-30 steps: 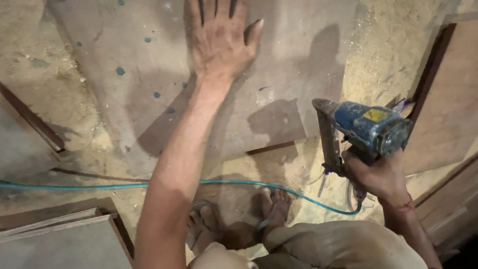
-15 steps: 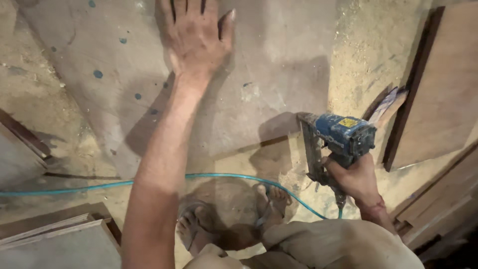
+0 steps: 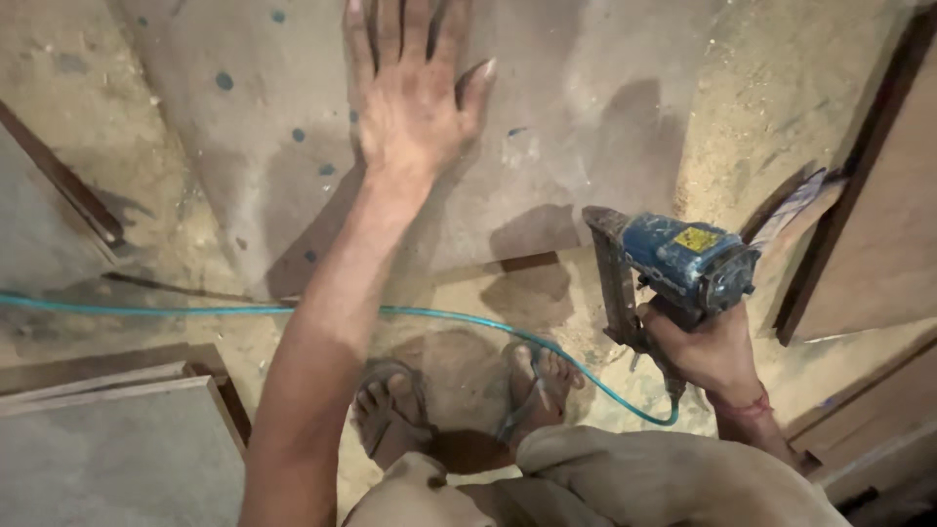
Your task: The person places a curved wooden template on a board on the floor and traces around its edge with a marker, repositioning the template to trace a second curve. They then move boards aside, pick up a pneumatic nail gun, and nail pieces of wood together on the floor.
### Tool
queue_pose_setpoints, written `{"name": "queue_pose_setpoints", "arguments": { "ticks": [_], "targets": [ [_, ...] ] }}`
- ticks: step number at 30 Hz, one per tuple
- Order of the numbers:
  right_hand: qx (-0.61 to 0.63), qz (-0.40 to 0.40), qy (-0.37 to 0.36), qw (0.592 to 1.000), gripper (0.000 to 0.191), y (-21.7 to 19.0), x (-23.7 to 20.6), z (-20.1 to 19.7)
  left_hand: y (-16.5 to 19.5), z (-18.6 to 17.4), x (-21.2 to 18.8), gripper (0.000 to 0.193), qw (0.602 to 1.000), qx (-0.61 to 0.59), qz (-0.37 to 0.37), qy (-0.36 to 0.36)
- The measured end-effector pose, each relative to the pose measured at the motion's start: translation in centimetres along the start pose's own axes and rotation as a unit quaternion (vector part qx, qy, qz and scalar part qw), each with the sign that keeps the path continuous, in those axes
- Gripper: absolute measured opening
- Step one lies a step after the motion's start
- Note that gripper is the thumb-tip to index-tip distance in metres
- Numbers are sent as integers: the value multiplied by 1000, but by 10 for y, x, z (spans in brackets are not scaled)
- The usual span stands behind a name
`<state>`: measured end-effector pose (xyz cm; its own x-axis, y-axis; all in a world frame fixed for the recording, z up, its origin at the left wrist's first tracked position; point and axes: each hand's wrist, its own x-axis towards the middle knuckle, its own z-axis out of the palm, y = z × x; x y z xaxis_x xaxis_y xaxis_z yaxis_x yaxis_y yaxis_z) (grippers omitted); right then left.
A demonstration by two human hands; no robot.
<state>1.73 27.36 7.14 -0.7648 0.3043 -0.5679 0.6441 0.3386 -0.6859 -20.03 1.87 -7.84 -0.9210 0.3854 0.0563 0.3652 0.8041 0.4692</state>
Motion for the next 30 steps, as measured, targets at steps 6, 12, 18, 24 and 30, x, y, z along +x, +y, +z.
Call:
{"name": "queue_pose_setpoints", "arguments": {
  "ticks": [6,12,18,24,30],
  "targets": [
    [-124,-20,-34,992,24,-14,11,15,-6,7,3,62,999,-5,-22,-38],
    [-141,-22,-34,989,31,-19,15,24,-11,22,-1,65,999,30,3,29],
    [-137,-1,-13,990,32,-9,9,18,-13,23,0,64,1000,-7,-2,14],
    [-73,20,65,995,42,4,-14,-8,-14,21,-2,59,999,-7,16,42],
    [-82,53,83,992,35,25,-24,-23,-21,20,-11,49,999,-47,16,22]
  ]
}}
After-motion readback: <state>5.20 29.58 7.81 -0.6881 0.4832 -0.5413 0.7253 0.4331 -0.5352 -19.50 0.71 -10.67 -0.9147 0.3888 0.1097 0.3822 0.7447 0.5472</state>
